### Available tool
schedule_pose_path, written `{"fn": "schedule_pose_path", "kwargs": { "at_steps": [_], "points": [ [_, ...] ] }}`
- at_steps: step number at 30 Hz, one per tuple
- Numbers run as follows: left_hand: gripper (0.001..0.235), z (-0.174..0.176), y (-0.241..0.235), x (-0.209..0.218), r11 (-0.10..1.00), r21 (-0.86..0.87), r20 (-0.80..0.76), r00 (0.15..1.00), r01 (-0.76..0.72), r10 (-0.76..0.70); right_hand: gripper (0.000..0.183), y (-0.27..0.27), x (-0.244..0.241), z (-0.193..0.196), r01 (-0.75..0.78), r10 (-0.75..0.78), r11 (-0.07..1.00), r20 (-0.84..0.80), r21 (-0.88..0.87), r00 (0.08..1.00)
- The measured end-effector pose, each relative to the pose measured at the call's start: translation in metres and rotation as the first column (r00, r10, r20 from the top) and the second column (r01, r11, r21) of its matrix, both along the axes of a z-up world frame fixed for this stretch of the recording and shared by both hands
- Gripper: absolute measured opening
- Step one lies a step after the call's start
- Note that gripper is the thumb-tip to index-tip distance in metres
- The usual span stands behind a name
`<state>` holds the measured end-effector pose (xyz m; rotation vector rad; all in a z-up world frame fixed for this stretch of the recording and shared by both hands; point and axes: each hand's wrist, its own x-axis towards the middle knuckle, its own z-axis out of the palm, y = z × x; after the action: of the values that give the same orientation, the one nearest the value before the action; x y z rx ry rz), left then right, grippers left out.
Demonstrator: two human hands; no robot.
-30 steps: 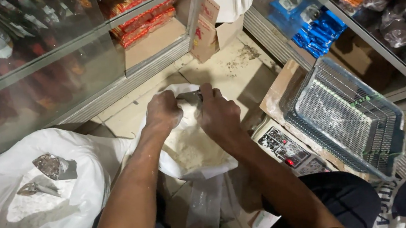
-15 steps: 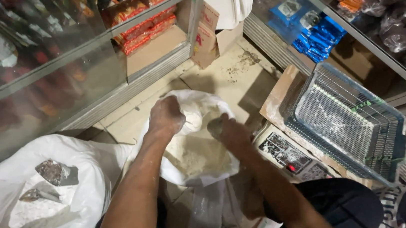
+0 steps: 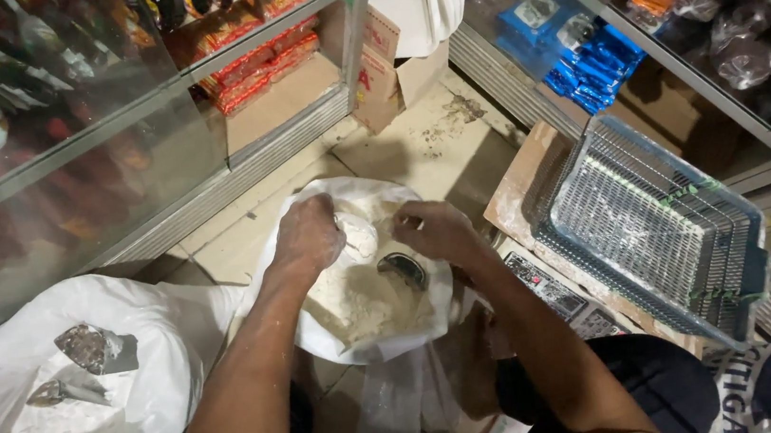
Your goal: Portioning flour from a large sack into smaller plastic bags using a scoop and weighing them on a digital scale.
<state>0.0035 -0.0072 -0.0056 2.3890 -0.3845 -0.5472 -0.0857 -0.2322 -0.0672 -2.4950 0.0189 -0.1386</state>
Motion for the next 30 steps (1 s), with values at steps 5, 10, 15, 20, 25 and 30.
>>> {"fn": "schedule_pose_path", "kwargs": {
  "at_steps": [5,10,15,20,25,30],
  "points": [
    [0.024,0.014,-0.002,-0.003,1.0,0.006,0.016,0.999,0.031,-0.031,0.031,0.024,0.021,0.041,0.015,-0.048,0.992,-0.268,-0.124,0.962],
    [0.023,0.018,0.0,-0.003,0.999,-0.001,0.026,0.999,0.039,-0.039,0.032,0.029,0.033,0.034,0.008,-0.055,0.989,-0.321,-0.146,0.945],
    [0.023,0.014,-0.002,-0.002,0.976,0.16,0.05,0.986,0.147,-0.157,0.026,0.004,0.052,0.011,-0.105,0.115,0.993,-0.319,0.05,0.941],
    [0.036,0.043,-0.005,-0.037,0.987,0.13,-0.132,0.988,0.093,-0.075,0.026,0.022,0.031,0.085,-0.112,0.131,0.991,-0.426,0.068,0.895],
    [0.032,0.048,-0.012,-0.037,0.963,0.224,-0.075,0.988,0.151,-0.137,0.022,0.025,0.012,0.118,0.054,0.095,0.96,-0.503,0.275,0.859],
    [0.026,0.042,-0.01,-0.021,0.91,0.373,0.049,0.976,0.18,-0.213,0.023,0.022,0.004,0.115,0.114,0.14,0.893,-0.51,0.436,0.849]
  ]
}}
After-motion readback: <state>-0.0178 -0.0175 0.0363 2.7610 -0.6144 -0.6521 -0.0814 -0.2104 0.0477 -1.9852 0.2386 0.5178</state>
